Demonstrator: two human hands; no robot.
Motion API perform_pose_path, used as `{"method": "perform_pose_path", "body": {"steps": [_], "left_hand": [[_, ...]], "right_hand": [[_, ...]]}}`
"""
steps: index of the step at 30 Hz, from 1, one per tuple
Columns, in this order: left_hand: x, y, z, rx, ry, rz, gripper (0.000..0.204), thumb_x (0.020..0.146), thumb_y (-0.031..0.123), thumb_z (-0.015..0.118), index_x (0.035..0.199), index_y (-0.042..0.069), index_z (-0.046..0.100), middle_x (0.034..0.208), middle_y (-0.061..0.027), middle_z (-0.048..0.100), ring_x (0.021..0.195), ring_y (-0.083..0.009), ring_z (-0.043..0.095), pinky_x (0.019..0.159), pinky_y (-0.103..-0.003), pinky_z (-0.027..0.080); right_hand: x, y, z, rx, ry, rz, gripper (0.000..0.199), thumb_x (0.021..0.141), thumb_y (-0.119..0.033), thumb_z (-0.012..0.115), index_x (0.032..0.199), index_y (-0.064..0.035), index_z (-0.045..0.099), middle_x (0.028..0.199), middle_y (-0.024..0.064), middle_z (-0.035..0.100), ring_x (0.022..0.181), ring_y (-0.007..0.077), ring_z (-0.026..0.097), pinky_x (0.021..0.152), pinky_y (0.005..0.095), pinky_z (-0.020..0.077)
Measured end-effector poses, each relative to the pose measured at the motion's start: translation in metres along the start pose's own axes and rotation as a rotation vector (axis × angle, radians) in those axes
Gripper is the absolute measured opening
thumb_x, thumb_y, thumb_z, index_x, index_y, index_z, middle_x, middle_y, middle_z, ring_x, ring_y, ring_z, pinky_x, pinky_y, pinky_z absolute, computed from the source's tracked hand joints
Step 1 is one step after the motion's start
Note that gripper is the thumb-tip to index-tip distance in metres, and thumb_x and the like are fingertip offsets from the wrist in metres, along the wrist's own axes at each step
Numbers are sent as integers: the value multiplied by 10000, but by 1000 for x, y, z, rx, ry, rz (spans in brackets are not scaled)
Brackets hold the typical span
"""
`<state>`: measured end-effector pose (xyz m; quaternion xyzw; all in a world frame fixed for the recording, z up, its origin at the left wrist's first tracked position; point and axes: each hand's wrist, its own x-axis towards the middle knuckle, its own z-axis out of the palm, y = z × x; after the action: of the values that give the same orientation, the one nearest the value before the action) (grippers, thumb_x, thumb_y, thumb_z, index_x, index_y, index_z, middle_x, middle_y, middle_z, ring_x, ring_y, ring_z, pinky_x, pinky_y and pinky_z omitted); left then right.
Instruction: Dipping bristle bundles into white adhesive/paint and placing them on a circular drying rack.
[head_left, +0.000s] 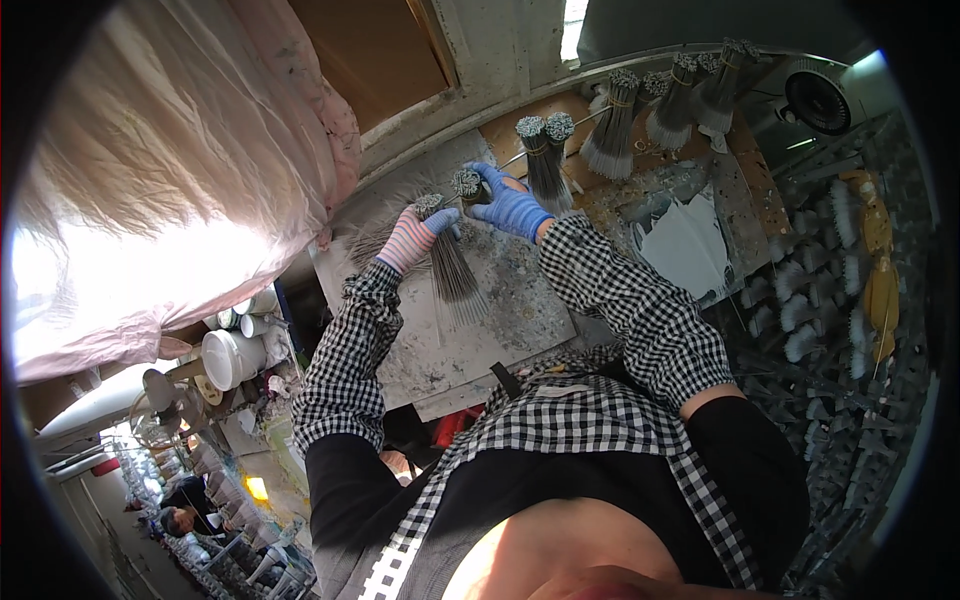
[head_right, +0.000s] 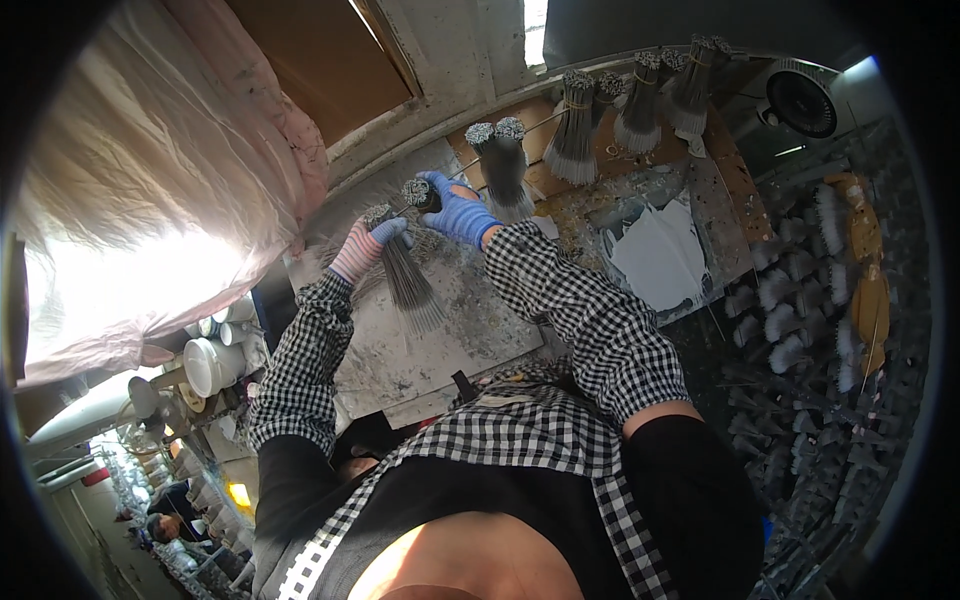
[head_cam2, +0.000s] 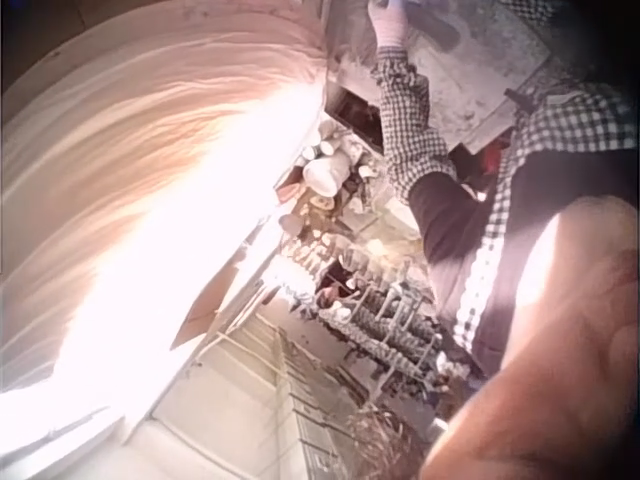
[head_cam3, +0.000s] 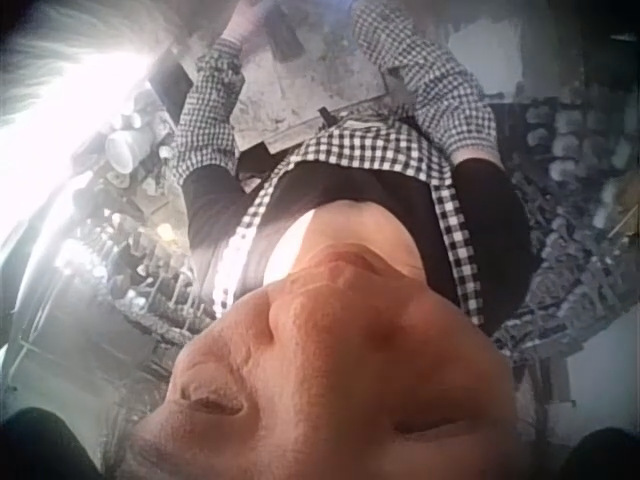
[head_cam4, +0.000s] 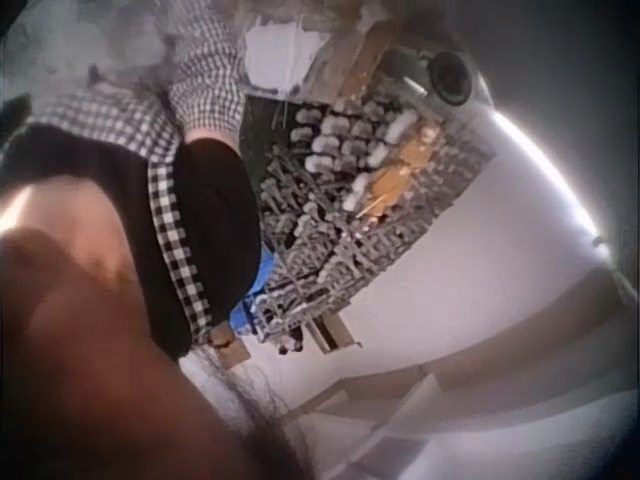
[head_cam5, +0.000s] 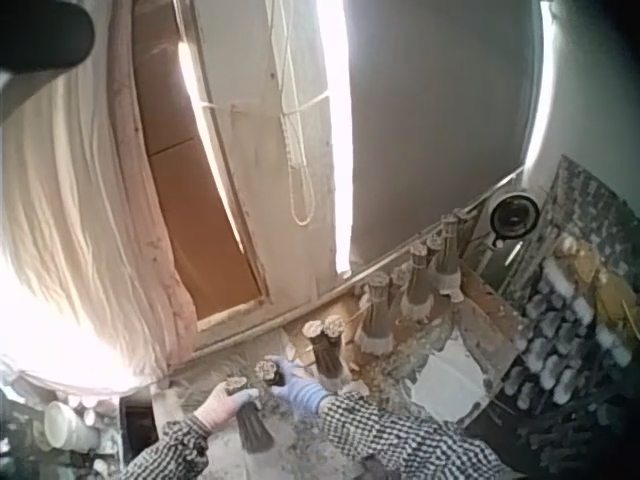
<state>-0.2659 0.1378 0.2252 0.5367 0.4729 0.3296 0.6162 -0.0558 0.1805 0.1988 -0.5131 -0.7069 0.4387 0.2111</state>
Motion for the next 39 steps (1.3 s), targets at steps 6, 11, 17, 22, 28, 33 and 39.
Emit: {"method": "perform_pose_path", "body": {"steps": [6,11,17,22,28,33,39], "left_hand": [[-13,-13,1,-97,189,62,299,906,159,697,1125,-26,614,849,-49,678,737,-124,627,702,-280,515],[-83,18,1,-474,493,150,441,922,454,637,1030,27,621,918,-94,652,796,-164,655,761,-310,541],[-129,-88,26,-713,467,-163,455,908,525,660,994,92,554,850,-83,630,675,-208,653,661,-382,576],[-73,-79,34,-620,683,-102,420,932,436,667,1085,112,449,713,-40,556,543,-187,597,501,-352,556],[14,-111,-25,-473,780,-47,406,976,339,623,1245,109,426,754,-53,575,552,-176,617,450,-318,548],[27,-100,-4,-175,637,-59,508,987,316,602,1384,88,383,820,-67,606,583,-152,626,425,-311,517],[-13,-51,59,668,851,44,894,862,311,712,1512,-5,186,1329,-281,539,1189,-334,593,981,-394,488]], "right_hand": [[24,28,29,282,95,-73,596,794,-148,800,1315,-65,523,1142,98,669,1036,199,644,939,313,515],[9,11,26,388,114,-100,450,809,-82,777,1215,-54,585,1073,55,676,973,143,644,907,285,533],[16,8,23,514,18,-50,487,820,-120,785,1250,-44,570,1118,57,663,1010,144,638,910,279,537],[23,35,20,391,42,-65,566,841,-139,771,1327,-26,504,1189,92,641,1070,171,632,974,298,525],[16,12,31,364,-22,-98,582,853,-168,764,1348,-23,494,1247,114,625,1120,191,625,997,310,518],[8,23,27,343,37,-106,524,846,-150,771,1295,-16,537,1169,83,660,1065,156,639,961,294,525],[2,18,20,272,76,-138,495,838,-103,770,1278,-27,555,1136,81,675,1022,160,656,941,291,538]]}}
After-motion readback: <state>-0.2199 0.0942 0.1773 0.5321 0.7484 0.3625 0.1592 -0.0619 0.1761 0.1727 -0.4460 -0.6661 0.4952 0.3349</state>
